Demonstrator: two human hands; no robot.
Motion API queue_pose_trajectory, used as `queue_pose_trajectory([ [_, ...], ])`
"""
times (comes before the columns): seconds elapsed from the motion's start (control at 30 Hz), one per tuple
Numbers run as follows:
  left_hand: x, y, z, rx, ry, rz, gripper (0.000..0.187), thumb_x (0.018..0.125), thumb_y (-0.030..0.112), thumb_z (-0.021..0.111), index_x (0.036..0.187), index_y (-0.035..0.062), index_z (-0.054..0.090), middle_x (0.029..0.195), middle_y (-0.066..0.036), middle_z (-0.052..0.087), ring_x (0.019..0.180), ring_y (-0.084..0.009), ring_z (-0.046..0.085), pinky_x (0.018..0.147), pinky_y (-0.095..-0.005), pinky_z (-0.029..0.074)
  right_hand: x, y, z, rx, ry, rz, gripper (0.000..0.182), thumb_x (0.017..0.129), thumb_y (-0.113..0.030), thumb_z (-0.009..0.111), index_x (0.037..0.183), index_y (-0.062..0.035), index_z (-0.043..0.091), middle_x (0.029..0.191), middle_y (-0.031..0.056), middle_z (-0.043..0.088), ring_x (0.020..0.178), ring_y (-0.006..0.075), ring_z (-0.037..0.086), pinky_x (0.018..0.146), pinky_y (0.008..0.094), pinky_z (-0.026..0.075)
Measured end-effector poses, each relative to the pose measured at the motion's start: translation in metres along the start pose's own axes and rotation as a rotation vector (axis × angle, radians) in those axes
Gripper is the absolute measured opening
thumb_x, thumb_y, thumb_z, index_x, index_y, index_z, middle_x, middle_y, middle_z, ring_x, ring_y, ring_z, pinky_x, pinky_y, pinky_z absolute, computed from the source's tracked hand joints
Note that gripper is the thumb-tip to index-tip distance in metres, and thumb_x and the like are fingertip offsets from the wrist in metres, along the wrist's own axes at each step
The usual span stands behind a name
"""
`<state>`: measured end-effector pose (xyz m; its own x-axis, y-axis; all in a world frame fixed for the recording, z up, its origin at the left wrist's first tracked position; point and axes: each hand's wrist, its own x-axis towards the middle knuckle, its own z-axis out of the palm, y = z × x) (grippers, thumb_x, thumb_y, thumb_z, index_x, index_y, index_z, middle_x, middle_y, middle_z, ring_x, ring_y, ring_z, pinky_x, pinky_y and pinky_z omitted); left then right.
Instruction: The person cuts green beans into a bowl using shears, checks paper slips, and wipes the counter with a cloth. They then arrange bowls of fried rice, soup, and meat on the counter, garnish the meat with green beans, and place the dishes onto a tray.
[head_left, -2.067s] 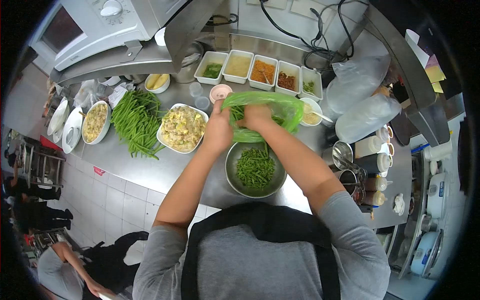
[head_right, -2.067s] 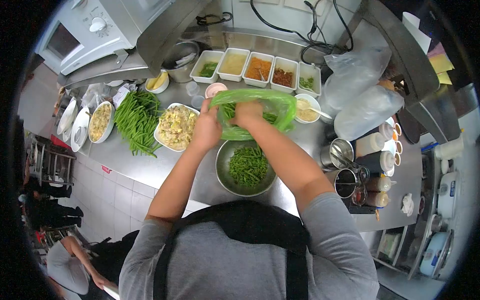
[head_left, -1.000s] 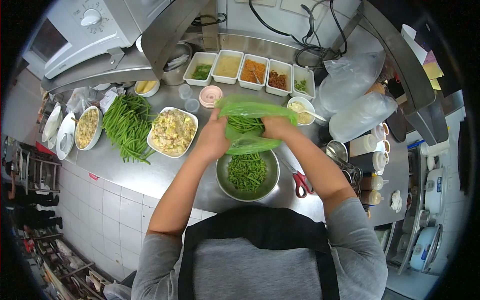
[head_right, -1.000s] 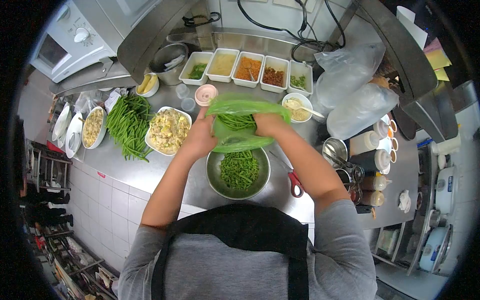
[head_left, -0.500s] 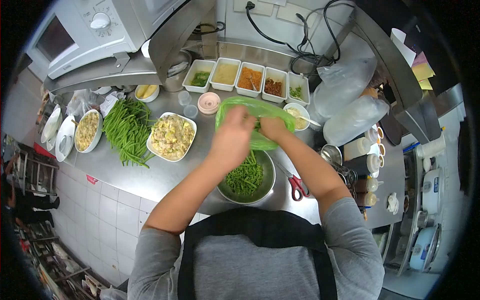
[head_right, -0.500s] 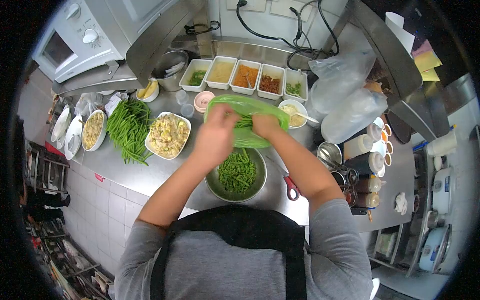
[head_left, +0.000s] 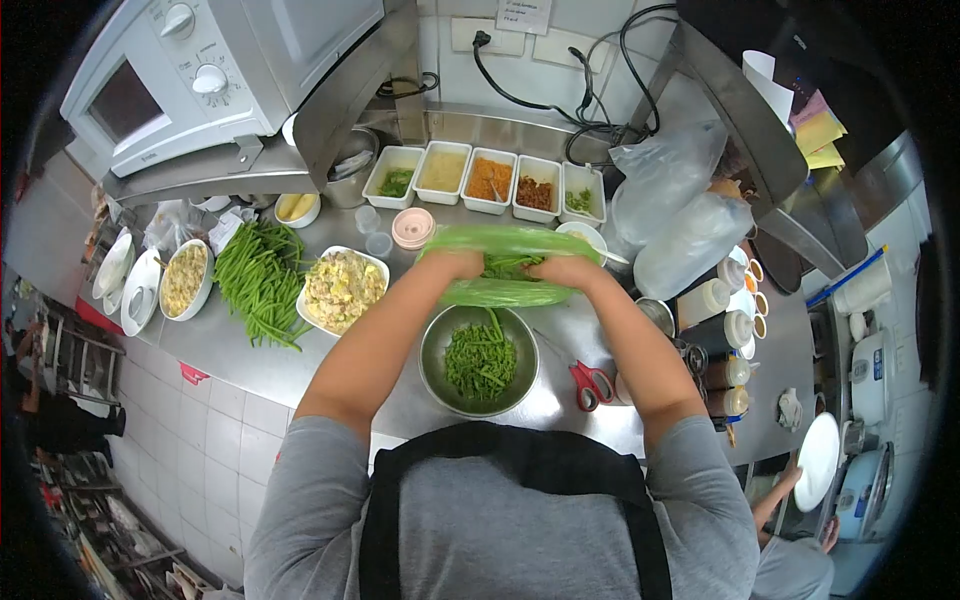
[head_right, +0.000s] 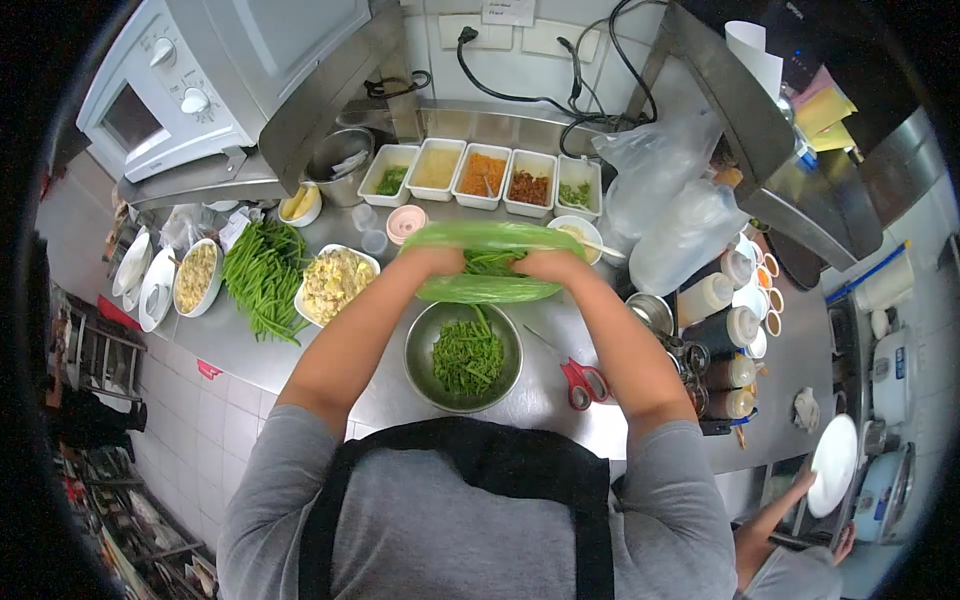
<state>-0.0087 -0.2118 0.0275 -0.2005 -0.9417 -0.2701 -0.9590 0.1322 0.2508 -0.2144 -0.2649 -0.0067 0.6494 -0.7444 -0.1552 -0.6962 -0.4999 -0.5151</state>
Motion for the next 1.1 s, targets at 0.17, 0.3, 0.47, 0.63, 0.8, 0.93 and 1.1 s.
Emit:
queue_pose_trajectory([
  [0.17,-0.008,0.011,-0.058,-0.799,0.071,0.078,0.049,0.075,0.025,0.059,0.12,0.0063,0.05,0.118,-0.012,0.054,0.102,-0.0251,0.053,0.083,-0.0377,0.044,-0.008,-0.022,-0.006,0.033,-0.098,-0.242,0.04,0.075,-0.02,0.066,0.113,-0.01,0.057,0.105,0.0142,0.063,0.093,0.0267,0.06,0.08,0.0351,0.046],
  [0.3,-0.027,0.006,-0.085,-1.195,0.064,-0.001,0.053,0.083,0.038,0.057,0.127,0.0122,0.044,0.122,-0.007,0.051,0.105,-0.0214,0.049,0.085,-0.04,0.043,-0.019,-0.035,-0.013,0.558,-0.013,-0.296,0.022,0.076,-0.009,0.065,0.096,-0.0052,0.057,0.095,0.0085,0.063,0.088,0.0191,0.059,0.08,0.0318,0.044],
  [0.47,-0.038,-0.025,-0.075,-1.569,0.227,0.201,0.056,0.088,0.042,0.052,0.132,0.0097,0.039,0.125,-0.009,0.049,0.112,-0.0212,0.047,0.09,-0.0391,0.042,-0.032,-0.038,-0.029,1.119,0.12,-0.332,0.014,0.078,-0.007,0.063,0.08,-0.0089,0.049,0.085,0.0043,0.06,0.086,0.0148,0.057,0.078,0.0301,0.043],
  [0.63,-0.051,0.007,-0.057,-1.204,0.382,0.515,0.078,0.076,0.014,0.068,0.139,0.0074,0.023,0.137,-0.014,0.035,0.117,-0.0196,0.045,0.09,-0.0351,0.042,-0.037,-0.075,-0.056,1.236,0.178,-0.462,0.014,0.078,-0.005,0.062,0.081,-0.0085,0.048,0.083,0.0047,0.059,0.081,0.0157,0.056,0.075,0.0294,0.043],
  [0.8,-0.057,0.075,-0.076,-1.419,0.448,0.395,0.071,0.075,0.014,0.071,0.134,0.004,0.032,0.125,-0.014,0.049,0.107,-0.0201,0.052,0.082,-0.0348,0.046,-0.032,-0.103,-0.049,1.061,0.138,-0.351,0.018,0.075,-0.003,0.063,0.087,-0.0047,0.051,0.08,0.0032,0.056,0.07,0.0134,0.056,0.064,0.0261,0.045],
  [0.93,-0.066,0.067,-0.08,-1.607,0.311,0.4,0.059,0.076,0.016,0.073,0.124,0.0015,0.042,0.11,-0.012,0.06,0.101,-0.0196,0.056,0.08,-0.0341,0.048,-0.038,-0.116,-0.028,1.18,0.11,-0.328,0.017,0.074,-0.003,0.064,0.086,-0.0043,0.051,0.074,0.0019,0.051,0.062,0.0132,0.054,0.056,0.0272,0.045],
  [1.1,-0.068,0.054,-0.067,-1.586,0.145,0.294,0.036,0.083,0.026,0.064,0.109,0.0024,0.054,0.109,-0.012,0.061,0.099,-0.0207,0.057,0.081,-0.0366,0.049,-0.05,-0.118,-0.02,1.477,-0.208,-0.268,0.015,0.076,-0.006,0.064,0.082,-0.0075,0.05,0.065,0.0016,0.049,0.054,0.0135,0.049,0.052,0.0287,0.042],
])
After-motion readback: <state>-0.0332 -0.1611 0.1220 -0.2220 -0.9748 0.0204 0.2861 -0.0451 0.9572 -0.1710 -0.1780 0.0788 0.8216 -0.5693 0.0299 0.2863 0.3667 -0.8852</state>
